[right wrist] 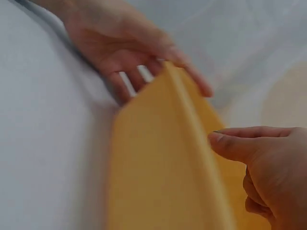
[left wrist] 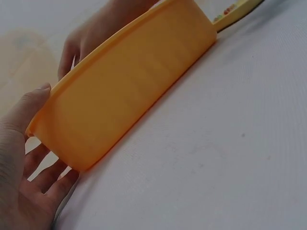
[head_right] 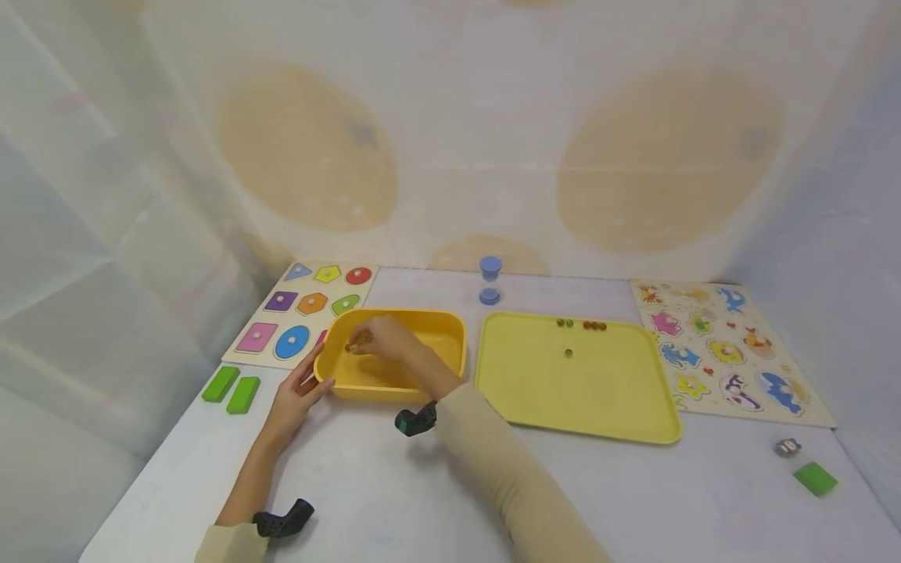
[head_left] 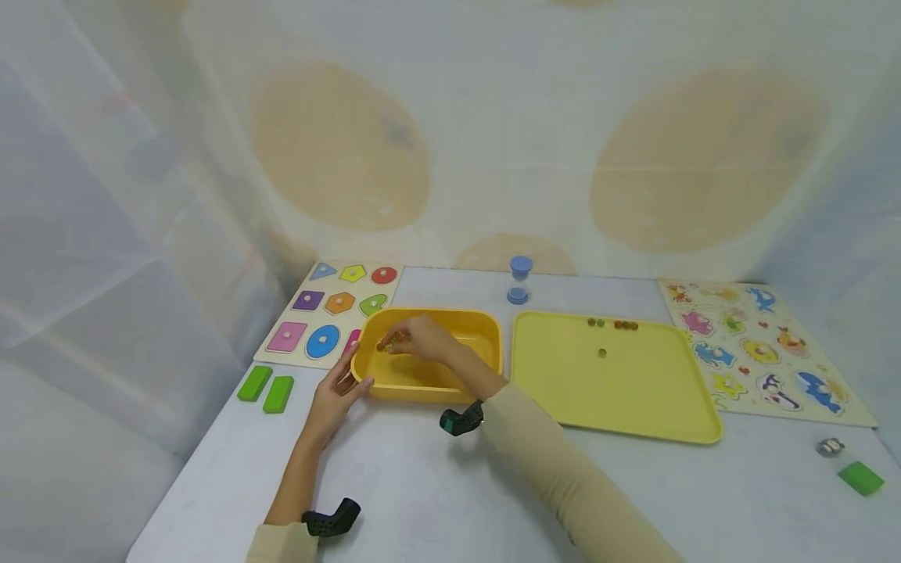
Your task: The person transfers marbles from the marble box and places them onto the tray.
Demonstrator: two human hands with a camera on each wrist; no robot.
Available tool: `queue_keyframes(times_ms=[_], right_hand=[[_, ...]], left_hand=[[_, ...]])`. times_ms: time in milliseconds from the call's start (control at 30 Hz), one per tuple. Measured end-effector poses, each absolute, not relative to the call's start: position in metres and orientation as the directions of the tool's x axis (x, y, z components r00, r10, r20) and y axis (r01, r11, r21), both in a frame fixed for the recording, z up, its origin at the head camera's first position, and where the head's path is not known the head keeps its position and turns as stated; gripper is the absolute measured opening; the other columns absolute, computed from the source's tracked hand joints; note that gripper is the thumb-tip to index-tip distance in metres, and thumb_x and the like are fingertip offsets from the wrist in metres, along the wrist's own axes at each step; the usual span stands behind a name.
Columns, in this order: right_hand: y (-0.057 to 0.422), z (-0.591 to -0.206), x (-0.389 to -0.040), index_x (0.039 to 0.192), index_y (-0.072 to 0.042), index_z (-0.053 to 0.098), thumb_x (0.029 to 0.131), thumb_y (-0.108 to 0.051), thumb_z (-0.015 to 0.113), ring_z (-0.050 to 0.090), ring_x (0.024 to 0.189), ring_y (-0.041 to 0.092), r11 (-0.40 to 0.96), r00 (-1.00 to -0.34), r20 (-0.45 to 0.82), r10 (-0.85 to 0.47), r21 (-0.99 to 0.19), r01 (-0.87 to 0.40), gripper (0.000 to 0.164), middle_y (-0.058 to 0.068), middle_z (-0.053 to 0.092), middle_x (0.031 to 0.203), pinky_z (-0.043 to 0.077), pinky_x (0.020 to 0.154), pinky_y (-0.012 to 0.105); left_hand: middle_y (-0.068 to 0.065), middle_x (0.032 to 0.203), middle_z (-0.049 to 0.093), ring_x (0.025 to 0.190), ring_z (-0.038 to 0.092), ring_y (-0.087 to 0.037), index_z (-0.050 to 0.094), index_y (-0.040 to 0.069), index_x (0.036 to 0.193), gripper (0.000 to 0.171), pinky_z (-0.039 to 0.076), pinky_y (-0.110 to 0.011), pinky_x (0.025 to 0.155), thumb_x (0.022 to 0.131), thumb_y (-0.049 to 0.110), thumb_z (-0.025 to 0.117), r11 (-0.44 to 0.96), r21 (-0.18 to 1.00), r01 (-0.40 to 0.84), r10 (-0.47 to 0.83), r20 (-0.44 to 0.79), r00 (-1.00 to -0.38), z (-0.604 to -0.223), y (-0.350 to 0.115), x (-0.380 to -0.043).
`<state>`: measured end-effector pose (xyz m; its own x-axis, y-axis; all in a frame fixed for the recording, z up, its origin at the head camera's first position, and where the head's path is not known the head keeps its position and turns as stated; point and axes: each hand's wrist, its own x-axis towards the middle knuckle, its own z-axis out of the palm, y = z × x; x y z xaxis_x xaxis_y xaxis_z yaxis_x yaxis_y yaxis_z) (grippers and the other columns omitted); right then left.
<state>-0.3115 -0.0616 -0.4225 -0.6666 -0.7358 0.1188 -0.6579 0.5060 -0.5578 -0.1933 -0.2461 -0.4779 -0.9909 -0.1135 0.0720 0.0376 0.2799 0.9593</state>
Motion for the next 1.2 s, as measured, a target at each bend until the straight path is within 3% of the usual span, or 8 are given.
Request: queue_keyframes(times_ms=[100,200,400,667,933,1067,1200], right_hand=[[-0.025,-0.409,-0.312,0.099,-0.014,0.068,0.083,-0.025,0.063,0.039,0.053,0.008,0.45,-0.672,0.226,-0.705,-0.59,-0.67,0.02,0.002,0.058,0.068,0.031,0.047,0.014],[0.022,-0.402,-0.312,0.098,-0.015,0.068,0.083,-0.026,0.064,0.029,0.047,0.009,0.458,-0.7,0.311,-0.643,-0.576,-0.677,0.019,0.002,0.039,0.053,0.023,0.043,0.018],[0.124,-0.418,-0.317,0.098,-0.015,0.068,0.082,-0.029,0.064,0.025,0.043,0.008,0.583,-0.792,0.342,-0.506,-0.541,-0.606,0.022,-0.004,0.033,0.05,0.025,0.04,0.022],[0.222,-0.463,-0.312,0.101,-0.011,0.067,0.083,-0.027,0.063,0.022,0.046,0.01,0.744,-0.911,0.215,-0.353,-0.525,-0.413,0.024,-0.002,0.035,0.052,0.022,0.041,0.023],[0.23,-0.469,-0.314,0.107,-0.009,0.065,0.084,-0.028,0.062,0.02,0.046,0.009,0.762,-0.913,0.203,-0.354,-0.504,-0.407,0.03,-0.003,0.032,0.051,0.02,0.041,0.023],[0.203,-0.451,-0.317,0.11,-0.007,0.063,0.083,-0.028,0.063,0.022,0.042,0.009,0.735,-0.882,0.261,-0.392,-0.488,-0.471,0.035,-0.002,0.035,0.05,0.023,0.04,0.022],[0.156,-0.428,-0.319,0.106,-0.01,0.066,0.082,-0.026,0.065,0.025,0.041,0.01,0.654,-0.835,0.345,-0.429,-0.519,-0.55,0.029,-0.002,0.036,0.048,0.026,0.04,0.024]], left_hand=[[0.013,0.143,0.029,0.131,0.032,-0.017,0.035,0.037,0.135,0.063,0.037,-0.023,0.096,0.081,0.03,0.066,0.281,0.959,0.037,-0.121,0.074,-0.99,-0.482,-0.247,-0.196],[0.014,0.143,0.029,0.131,0.031,-0.015,0.034,0.038,0.136,0.062,0.036,-0.024,0.098,0.082,0.029,0.065,0.283,0.958,0.033,-0.121,0.07,-0.99,-0.482,-0.248,-0.196],[0.014,0.144,0.028,0.133,0.027,-0.014,0.033,0.038,0.136,0.059,0.034,-0.029,0.101,0.085,0.029,0.062,0.303,0.952,0.035,-0.132,0.079,-0.988,-0.482,-0.25,-0.194],[0.009,0.147,0.024,0.13,0.031,-0.026,0.032,0.036,0.138,0.055,0.044,-0.024,0.09,0.089,0.027,0.055,0.24,0.97,0.023,-0.146,0.06,-0.988,-0.481,-0.249,-0.191],[0.01,0.141,0.035,0.131,0.031,-0.014,0.042,0.032,0.133,0.05,0.037,-0.023,0.097,0.086,0.029,0.06,0.281,0.959,0.048,-0.209,0.11,-0.972,-0.478,-0.252,-0.188],[0.011,0.138,0.04,0.129,0.035,-0.013,0.044,0.031,0.132,0.051,0.036,-0.018,0.096,0.084,0.03,0.062,0.285,0.957,0.058,-0.228,0.127,-0.965,-0.478,-0.252,-0.187],[0.009,0.138,0.04,0.129,0.035,-0.014,0.044,0.028,0.133,0.053,0.037,-0.016,0.094,0.083,0.03,0.063,0.269,0.961,0.061,-0.227,0.125,-0.966,-0.478,-0.254,-0.187]])
